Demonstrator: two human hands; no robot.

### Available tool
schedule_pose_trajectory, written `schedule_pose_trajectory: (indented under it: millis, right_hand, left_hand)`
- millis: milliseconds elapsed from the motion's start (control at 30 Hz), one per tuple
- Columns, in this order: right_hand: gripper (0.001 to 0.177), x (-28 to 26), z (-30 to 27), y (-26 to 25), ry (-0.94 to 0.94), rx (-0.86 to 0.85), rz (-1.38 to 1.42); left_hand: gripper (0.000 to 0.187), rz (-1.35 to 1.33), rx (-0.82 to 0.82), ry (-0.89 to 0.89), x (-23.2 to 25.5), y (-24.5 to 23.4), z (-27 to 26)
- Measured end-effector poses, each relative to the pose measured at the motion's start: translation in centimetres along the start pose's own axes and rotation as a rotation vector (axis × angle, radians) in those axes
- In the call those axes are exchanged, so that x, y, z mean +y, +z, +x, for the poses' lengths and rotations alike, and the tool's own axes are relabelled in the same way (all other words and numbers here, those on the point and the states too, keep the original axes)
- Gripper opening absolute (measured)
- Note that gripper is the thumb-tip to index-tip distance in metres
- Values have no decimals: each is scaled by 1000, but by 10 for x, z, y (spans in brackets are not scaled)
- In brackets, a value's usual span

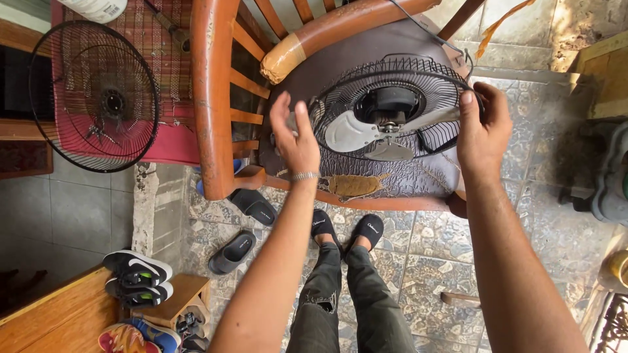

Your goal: Dismantling and repairing the motor housing and blade assembly of a desk fan using tools.

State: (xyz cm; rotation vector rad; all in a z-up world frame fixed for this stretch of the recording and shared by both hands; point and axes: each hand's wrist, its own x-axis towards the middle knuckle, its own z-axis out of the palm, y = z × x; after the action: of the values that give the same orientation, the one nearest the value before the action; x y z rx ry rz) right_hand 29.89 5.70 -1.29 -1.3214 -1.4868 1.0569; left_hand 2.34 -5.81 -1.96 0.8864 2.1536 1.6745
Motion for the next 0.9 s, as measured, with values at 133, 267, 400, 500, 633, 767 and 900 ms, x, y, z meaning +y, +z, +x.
schedule_pose_trajectory:
  millis: [133, 267, 400, 500, 633, 767, 900]
  right_hand:
    - [41, -2, -31, -4, -50, 35, -29]
    - [28, 16, -73, -6, -58, 233, -109]
    - [38, -22, -108, 21, -55, -8, -424]
    - [53, -8, -123, 40, -395, -70, -617]
    - [68, -6, -138, 60, -253, -190, -598]
    - [71, 3, -156, 57, -57, -314, -566]
    - [61, -23, -142, 30, -74, -84, -589]
  left_hand:
    - [43, -76, 156, -235, -25, 0, -73]
    - [38, -56, -43, -439, -39, 16, -115]
    - [45, 133, -370, -265, -50, 34, -127]
    - [45, 171, -430, -279, -52, 40, -121]
    - [47, 122, -362, -212, -25, 25, -114]
    - [53, 17, -186, -99, 0, 1, -105]
    - [51, -21, -97, -137, -6, -7, -101]
